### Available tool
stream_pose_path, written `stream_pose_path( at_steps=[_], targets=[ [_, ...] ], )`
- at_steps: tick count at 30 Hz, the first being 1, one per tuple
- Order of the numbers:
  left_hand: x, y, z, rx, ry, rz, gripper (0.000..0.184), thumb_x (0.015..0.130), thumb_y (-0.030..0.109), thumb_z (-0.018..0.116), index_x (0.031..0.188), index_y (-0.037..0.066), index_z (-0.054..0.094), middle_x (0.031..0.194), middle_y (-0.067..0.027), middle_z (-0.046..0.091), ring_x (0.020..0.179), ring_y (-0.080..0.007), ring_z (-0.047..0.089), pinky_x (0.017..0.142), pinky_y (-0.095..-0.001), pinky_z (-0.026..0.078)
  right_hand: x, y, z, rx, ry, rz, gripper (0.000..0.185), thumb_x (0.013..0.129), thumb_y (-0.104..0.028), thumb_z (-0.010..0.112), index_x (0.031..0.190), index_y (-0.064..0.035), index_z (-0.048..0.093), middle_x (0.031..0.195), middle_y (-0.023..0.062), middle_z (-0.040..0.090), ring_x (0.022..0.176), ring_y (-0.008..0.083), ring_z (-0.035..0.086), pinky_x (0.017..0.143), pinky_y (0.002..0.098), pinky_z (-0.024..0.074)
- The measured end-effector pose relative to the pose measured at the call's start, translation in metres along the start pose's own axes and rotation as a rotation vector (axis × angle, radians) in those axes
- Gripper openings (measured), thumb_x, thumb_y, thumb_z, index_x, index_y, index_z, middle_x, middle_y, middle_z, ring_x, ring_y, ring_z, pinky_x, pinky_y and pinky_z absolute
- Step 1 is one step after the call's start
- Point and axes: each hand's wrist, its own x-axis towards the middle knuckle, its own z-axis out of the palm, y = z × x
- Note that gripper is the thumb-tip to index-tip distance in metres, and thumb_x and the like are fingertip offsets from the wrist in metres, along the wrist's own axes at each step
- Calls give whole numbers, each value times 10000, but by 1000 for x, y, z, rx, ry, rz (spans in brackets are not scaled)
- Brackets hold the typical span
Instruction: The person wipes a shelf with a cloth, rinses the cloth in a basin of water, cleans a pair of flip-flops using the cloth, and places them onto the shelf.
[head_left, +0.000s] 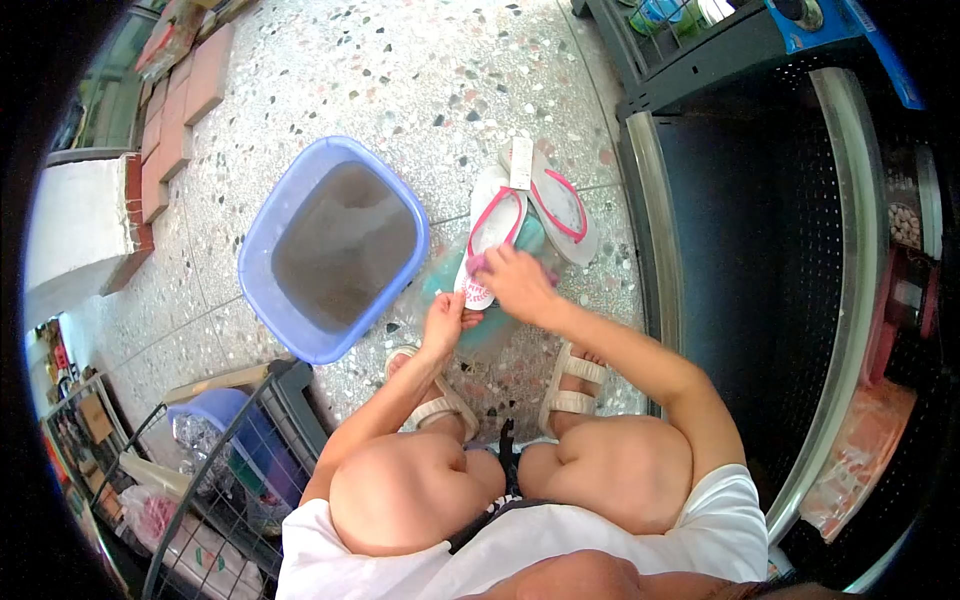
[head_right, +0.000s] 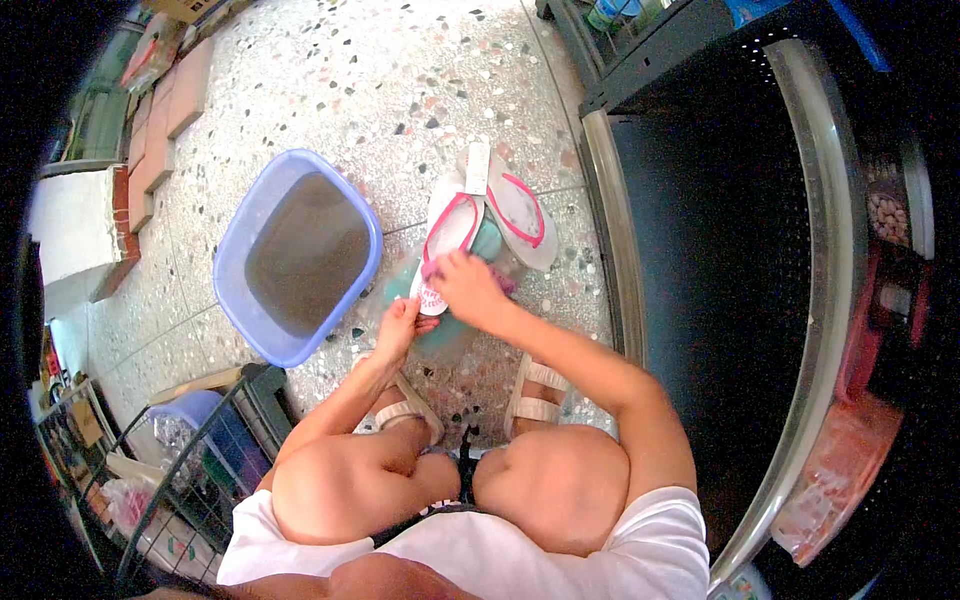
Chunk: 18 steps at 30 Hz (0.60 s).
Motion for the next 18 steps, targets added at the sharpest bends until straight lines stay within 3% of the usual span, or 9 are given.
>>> stream_pose_path(
  at_steps=[3, 8, 13, 16, 18],
  targets=[
    [-3, -1, 3, -23, 33, -12, 344, 999, 359, 437, 975, 32, 540, 902, -95, 675, 744, -155, 650, 678, -274, 536, -3, -5, 0, -58, -7, 34, 200, 782, -178, 550, 929, -120, 673, 983, 76, 540, 961, 250, 515, 730, 364, 462],
    [-6, 6, 6, 12, 31, 11, 327, 1000, 340, 442, 965, 19, 493, 879, -115, 663, 731, -167, 653, 658, -272, 537, 23, 50, 1, -244, 125, 181, 197, 788, -187, 552, 929, -123, 672, 963, 59, 539, 938, 241, 516, 724, 359, 451],
    [-3, 6, 4, 41, 11, 35, 325, 1000, 334, 444, 967, 11, 462, 873, -126, 655, 726, -174, 653, 656, -276, 538, 6, 12, -1, -85, -42, 114, 202, 783, -184, 551, 925, -94, 661, 957, 81, 535, 944, 247, 519, 714, 363, 460],
    [-3, 4, 6, 16, 35, 16, 330, 1000, 340, 440, 969, 15, 481, 888, -118, 658, 731, -164, 651, 656, -272, 534, -8, -15, -6, 5, -8, -9, 205, 790, -174, 548, 939, -93, 663, 956, 85, 529, 950, 254, 518, 726, 369, 467],
    [-5, 5, 6, 39, 49, 11, 347, 999, 358, 436, 968, 23, 524, 910, -98, 663, 741, -144, 648, 653, -261, 526, -4, -2, -4, -8, 40, 72, 238, 777, -153, 550, 978, -110, 671, 934, 80, 525, 925, 249, 518, 699, 366, 468]
  ],
)
